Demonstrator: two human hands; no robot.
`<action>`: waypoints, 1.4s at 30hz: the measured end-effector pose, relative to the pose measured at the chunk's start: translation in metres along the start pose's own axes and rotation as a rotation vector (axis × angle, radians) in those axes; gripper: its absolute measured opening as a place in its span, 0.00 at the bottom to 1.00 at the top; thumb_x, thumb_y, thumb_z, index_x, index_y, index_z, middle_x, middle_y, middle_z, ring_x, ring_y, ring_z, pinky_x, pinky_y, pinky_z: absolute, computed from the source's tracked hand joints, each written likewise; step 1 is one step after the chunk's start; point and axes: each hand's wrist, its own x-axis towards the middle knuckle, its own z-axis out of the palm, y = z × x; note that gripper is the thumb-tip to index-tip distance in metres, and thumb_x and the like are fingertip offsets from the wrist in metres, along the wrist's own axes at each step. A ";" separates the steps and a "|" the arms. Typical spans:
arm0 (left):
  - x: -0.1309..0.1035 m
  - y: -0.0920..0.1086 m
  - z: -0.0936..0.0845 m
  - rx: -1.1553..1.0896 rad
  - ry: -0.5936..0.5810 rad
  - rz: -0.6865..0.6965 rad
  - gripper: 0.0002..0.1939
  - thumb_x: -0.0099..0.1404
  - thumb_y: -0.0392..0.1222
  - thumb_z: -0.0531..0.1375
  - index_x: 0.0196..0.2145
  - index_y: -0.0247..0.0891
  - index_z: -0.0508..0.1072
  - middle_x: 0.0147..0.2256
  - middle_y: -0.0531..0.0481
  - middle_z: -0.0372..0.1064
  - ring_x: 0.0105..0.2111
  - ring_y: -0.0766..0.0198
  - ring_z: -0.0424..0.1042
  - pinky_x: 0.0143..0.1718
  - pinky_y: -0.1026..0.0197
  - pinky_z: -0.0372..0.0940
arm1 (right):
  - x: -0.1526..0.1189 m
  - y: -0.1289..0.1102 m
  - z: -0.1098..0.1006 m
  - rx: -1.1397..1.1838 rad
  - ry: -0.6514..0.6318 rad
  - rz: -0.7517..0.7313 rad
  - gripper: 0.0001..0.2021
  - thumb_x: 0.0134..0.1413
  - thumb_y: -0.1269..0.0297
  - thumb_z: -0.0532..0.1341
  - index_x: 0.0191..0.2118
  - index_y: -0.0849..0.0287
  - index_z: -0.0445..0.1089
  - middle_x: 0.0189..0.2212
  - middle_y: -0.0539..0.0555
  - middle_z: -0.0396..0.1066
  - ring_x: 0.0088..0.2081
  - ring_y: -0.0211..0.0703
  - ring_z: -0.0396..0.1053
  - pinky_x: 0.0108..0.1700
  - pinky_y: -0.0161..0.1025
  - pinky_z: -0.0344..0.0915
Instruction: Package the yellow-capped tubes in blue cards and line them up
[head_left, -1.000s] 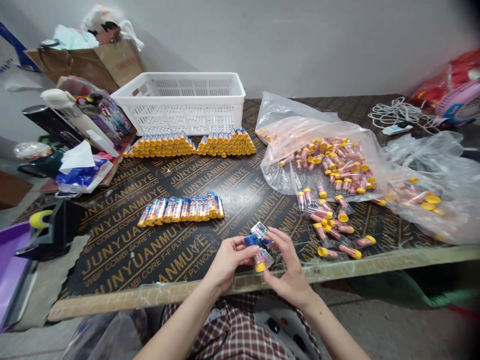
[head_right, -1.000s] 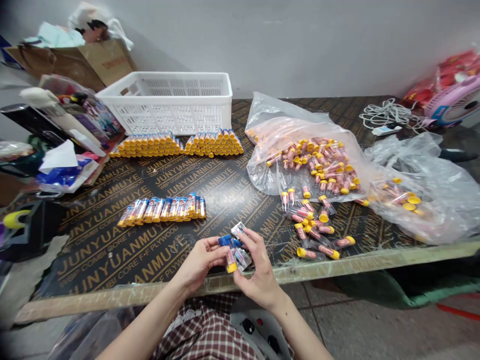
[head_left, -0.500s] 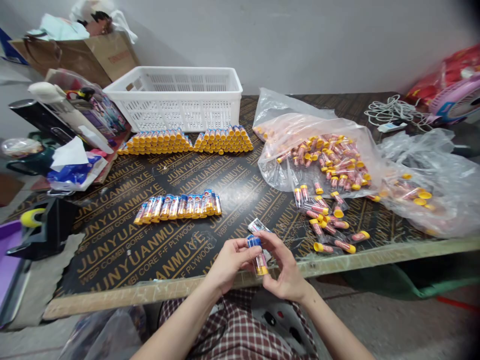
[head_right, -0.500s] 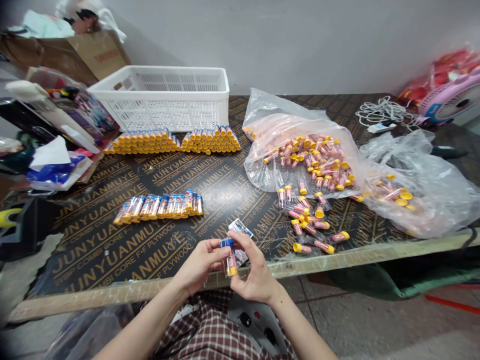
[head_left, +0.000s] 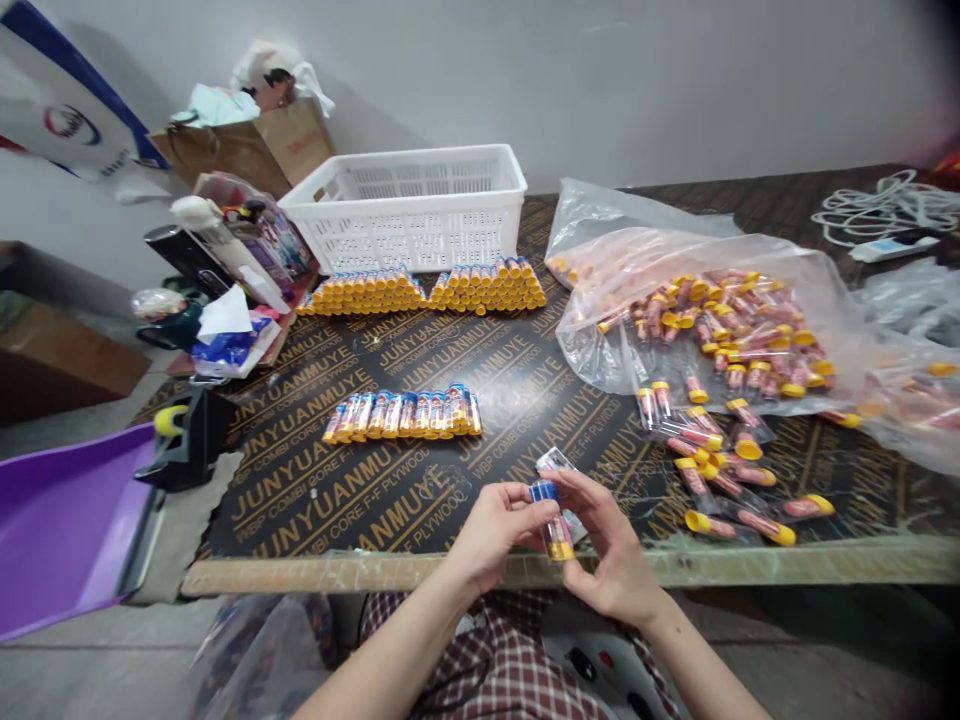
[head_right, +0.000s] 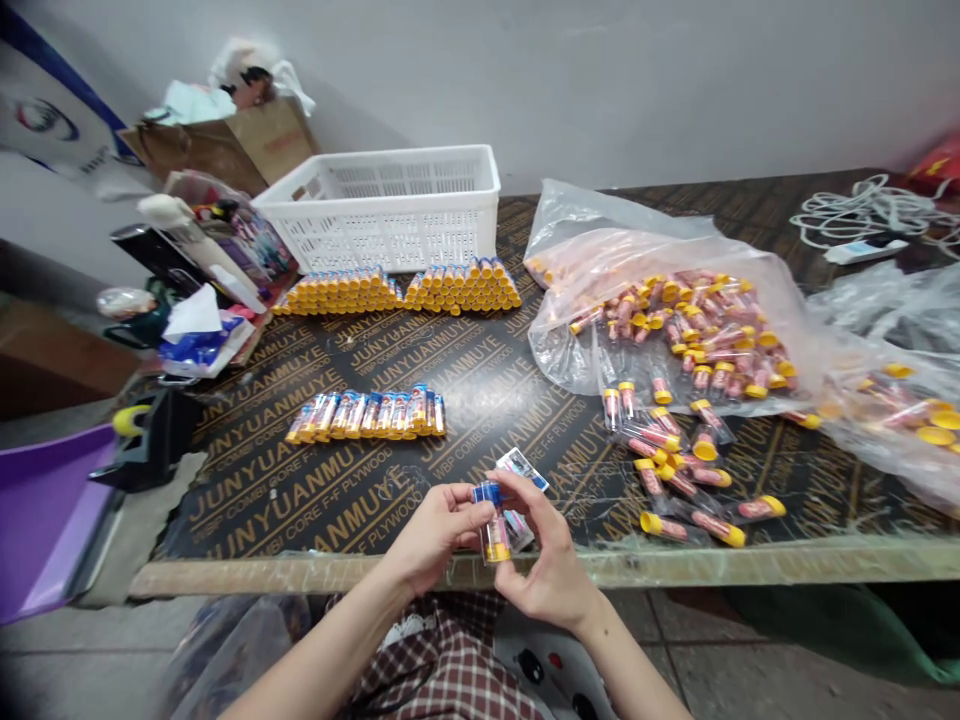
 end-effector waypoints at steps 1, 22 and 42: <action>0.000 0.001 -0.001 0.006 0.001 0.007 0.21 0.43 0.47 0.70 0.30 0.29 0.73 0.25 0.48 0.72 0.23 0.68 0.69 0.26 0.66 0.64 | 0.002 -0.001 0.001 0.011 -0.012 0.000 0.40 0.39 0.79 0.56 0.61 0.51 0.48 0.57 0.56 0.59 0.56 0.49 0.61 0.58 0.47 0.61; 0.054 0.113 -0.090 1.492 0.881 0.559 0.29 0.57 0.64 0.54 0.43 0.37 0.71 0.25 0.48 0.70 0.28 0.56 0.69 0.29 0.61 0.57 | -0.005 0.008 -0.055 -0.448 0.137 0.084 0.29 0.54 0.61 0.59 0.61 0.51 0.51 0.60 0.57 0.51 0.60 0.52 0.53 0.59 0.53 0.56; 0.032 -0.006 -0.021 1.503 0.216 0.376 0.12 0.63 0.39 0.53 0.28 0.39 0.75 0.30 0.46 0.75 0.32 0.59 0.72 0.34 0.62 0.57 | 0.004 0.043 -0.111 -0.852 0.417 0.266 0.24 0.53 0.61 0.56 0.57 0.59 0.58 0.42 0.59 0.71 0.32 0.46 0.70 0.38 0.43 0.66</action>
